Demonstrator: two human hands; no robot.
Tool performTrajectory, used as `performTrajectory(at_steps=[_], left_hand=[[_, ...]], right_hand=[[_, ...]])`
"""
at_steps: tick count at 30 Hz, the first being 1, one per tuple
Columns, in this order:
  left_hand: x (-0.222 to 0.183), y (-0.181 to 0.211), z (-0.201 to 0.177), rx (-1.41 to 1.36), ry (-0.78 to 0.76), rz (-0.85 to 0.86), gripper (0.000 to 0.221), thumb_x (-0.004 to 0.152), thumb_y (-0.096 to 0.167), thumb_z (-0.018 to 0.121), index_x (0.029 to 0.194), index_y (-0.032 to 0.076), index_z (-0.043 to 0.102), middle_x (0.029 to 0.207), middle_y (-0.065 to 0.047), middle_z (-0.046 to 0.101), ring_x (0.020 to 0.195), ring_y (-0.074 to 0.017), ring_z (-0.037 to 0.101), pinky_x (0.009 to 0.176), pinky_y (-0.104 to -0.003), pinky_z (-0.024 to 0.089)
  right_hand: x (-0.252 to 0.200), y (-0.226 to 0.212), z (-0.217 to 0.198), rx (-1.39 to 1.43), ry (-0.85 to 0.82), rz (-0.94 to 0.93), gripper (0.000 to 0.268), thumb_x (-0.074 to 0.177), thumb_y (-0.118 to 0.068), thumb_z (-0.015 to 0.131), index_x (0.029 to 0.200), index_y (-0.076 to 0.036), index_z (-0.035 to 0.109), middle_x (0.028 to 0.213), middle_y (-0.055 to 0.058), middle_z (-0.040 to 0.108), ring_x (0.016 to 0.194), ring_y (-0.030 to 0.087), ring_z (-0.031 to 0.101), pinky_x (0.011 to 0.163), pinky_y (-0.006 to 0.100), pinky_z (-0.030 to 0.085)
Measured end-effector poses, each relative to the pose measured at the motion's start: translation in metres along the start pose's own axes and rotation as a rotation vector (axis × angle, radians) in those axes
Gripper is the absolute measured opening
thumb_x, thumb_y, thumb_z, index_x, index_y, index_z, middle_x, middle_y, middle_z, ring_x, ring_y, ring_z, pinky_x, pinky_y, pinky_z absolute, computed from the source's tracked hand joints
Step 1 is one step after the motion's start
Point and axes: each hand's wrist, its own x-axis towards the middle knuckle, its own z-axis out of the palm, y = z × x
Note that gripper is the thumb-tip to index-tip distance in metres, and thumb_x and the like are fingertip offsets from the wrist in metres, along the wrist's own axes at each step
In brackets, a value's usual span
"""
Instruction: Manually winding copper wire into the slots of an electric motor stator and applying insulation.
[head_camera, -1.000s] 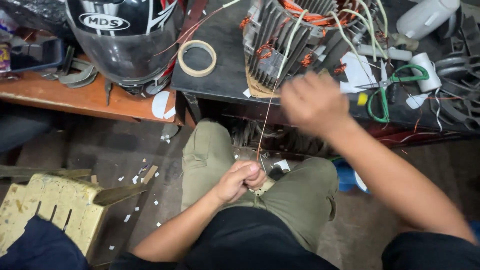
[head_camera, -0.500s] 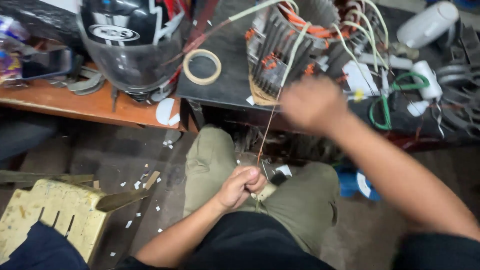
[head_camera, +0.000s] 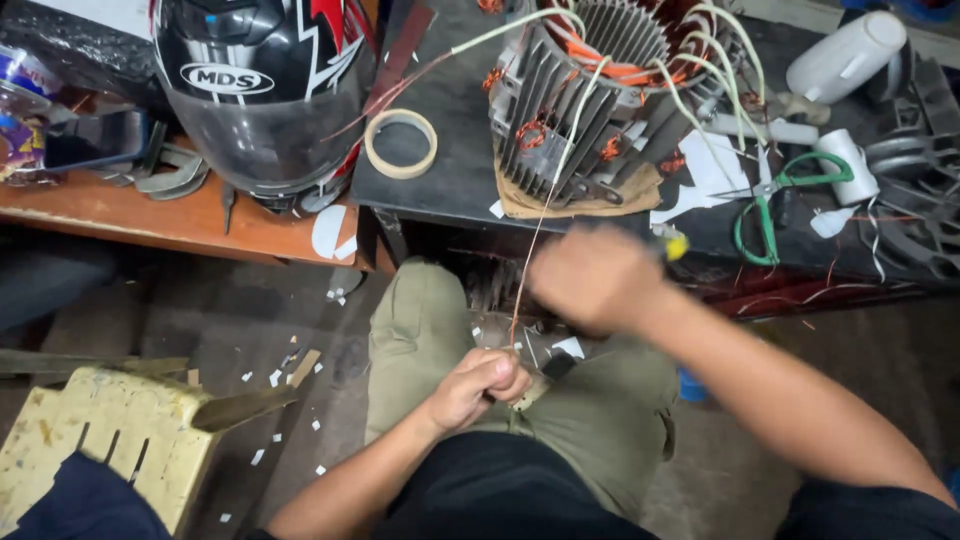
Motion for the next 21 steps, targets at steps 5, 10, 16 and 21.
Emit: performTrajectory(at_steps=[5, 10, 16, 21], left_hand=[[0.010, 0.005, 0.010, 0.019, -0.101, -0.048, 0.047, 0.108, 0.025, 0.038, 0.063, 0.015, 0.032, 0.054, 0.003, 0.024, 0.049, -0.0123, 0.017, 0.049, -0.028, 0.021], [0.003, 0.018, 0.011, 0.078, -0.136, -0.105, 0.045, 0.108, 0.024, 0.040, 0.064, 0.015, 0.034, 0.056, 0.002, 0.028, 0.052, -0.0114, 0.019, 0.050, -0.028, 0.021], [0.032, 0.079, 0.053, 0.646, -0.427, -0.152, 0.045, 0.109, 0.035, 0.040, 0.094, 0.000, 0.063, 0.087, -0.011, 0.066, 0.080, -0.0242, 0.063, 0.080, -0.035, 0.050], [0.061, 0.118, 0.025, 1.012, 0.096, 0.449, 0.020, 0.107, 0.020, 0.048, 0.109, 0.006, 0.062, 0.092, -0.012, 0.059, 0.077, -0.0239, 0.062, 0.074, -0.037, 0.053]], right_hand=[[-0.022, 0.018, 0.009, -0.072, -0.045, 0.179, 0.024, 0.100, -0.022, 0.049, 0.084, -0.013, 0.065, 0.075, 0.003, 0.055, 0.064, 0.021, 0.054, 0.054, 0.033, 0.043], [-0.025, -0.005, -0.004, 0.326, -0.015, 0.339, 0.028, 0.100, -0.025, 0.048, 0.078, -0.020, 0.064, 0.083, 0.002, 0.064, 0.074, 0.023, 0.062, 0.064, 0.034, 0.049], [-0.031, -0.014, 0.009, 1.812, 0.250, 1.289, 0.009, 0.100, -0.012, 0.056, 0.096, -0.007, 0.049, 0.092, 0.032, 0.066, 0.051, 0.025, 0.063, 0.044, 0.027, 0.050], [-0.065, -0.023, 0.021, 1.314, 0.263, 1.305, 0.017, 0.097, -0.012, 0.059, 0.090, 0.003, 0.062, 0.061, 0.014, 0.059, 0.048, 0.020, 0.062, 0.045, 0.028, 0.049]])
